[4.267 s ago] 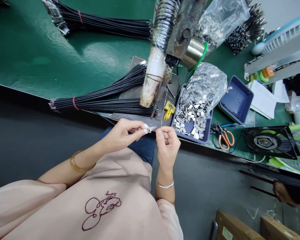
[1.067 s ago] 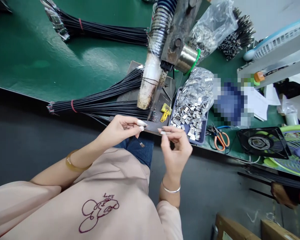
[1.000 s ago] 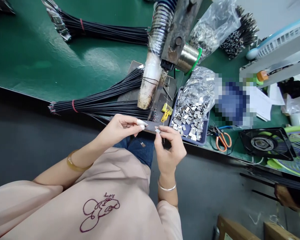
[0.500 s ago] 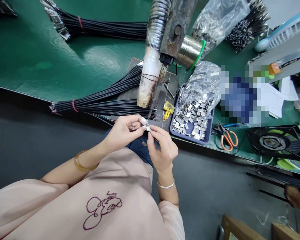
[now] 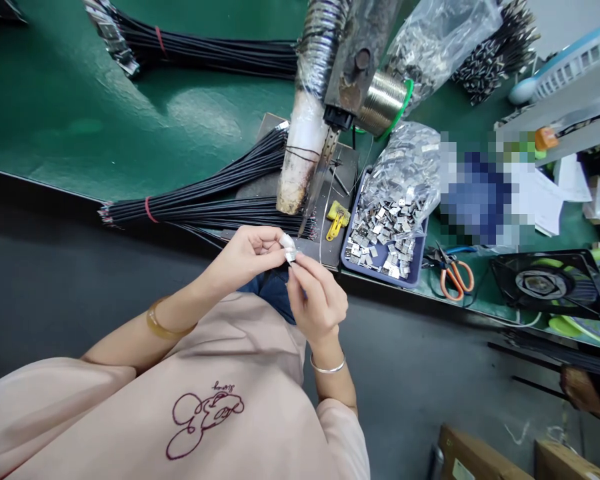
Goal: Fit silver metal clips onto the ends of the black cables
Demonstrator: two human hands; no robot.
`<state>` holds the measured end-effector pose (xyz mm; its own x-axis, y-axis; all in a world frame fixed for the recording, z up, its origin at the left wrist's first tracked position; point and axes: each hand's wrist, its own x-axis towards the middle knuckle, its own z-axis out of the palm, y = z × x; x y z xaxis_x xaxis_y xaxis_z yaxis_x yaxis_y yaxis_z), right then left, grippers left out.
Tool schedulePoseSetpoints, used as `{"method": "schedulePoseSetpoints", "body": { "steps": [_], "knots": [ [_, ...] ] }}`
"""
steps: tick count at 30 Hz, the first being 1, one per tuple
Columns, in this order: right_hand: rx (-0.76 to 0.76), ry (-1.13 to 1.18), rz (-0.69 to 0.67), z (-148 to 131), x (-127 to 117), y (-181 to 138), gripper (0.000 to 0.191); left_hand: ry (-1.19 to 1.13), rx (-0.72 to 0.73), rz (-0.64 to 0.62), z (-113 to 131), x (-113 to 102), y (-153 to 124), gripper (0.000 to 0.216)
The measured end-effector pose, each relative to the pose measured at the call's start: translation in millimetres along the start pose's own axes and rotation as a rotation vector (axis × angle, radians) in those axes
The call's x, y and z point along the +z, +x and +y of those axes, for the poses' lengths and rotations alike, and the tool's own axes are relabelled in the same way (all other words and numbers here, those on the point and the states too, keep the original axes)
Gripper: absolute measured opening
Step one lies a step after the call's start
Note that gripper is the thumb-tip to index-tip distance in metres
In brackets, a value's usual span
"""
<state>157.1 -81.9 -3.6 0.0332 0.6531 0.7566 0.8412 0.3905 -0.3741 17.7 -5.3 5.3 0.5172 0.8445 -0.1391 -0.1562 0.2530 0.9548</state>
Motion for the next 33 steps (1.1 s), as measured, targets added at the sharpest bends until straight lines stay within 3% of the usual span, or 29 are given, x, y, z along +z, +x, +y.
{"method": "schedulePoseSetpoints", "body": {
  "steps": [5,7,16,33],
  "knots": [
    [0.316,0.213,0.088,9.8,3.3,-3.0,0.015,-0.006,-0.028,0.033,-0.5,1.1,0.4,0.012],
    [0.363,0.258,0.088,11.2,3.1,-2.7,0.012,0.014,-0.023,0.038,-0.2,0.9,0.5,0.013],
    [0.017,-0.036,-0.015,12.1,6.7,1.2,0.017,0.049,0.024,0.091,-2.9,1.8,3.7,0.016],
    [-0.083,-0.075,0.01,16.7,11.5,15.6,0.02,0.101,0.123,0.21,4.2,7.7,11.2,0.016]
  ]
}}
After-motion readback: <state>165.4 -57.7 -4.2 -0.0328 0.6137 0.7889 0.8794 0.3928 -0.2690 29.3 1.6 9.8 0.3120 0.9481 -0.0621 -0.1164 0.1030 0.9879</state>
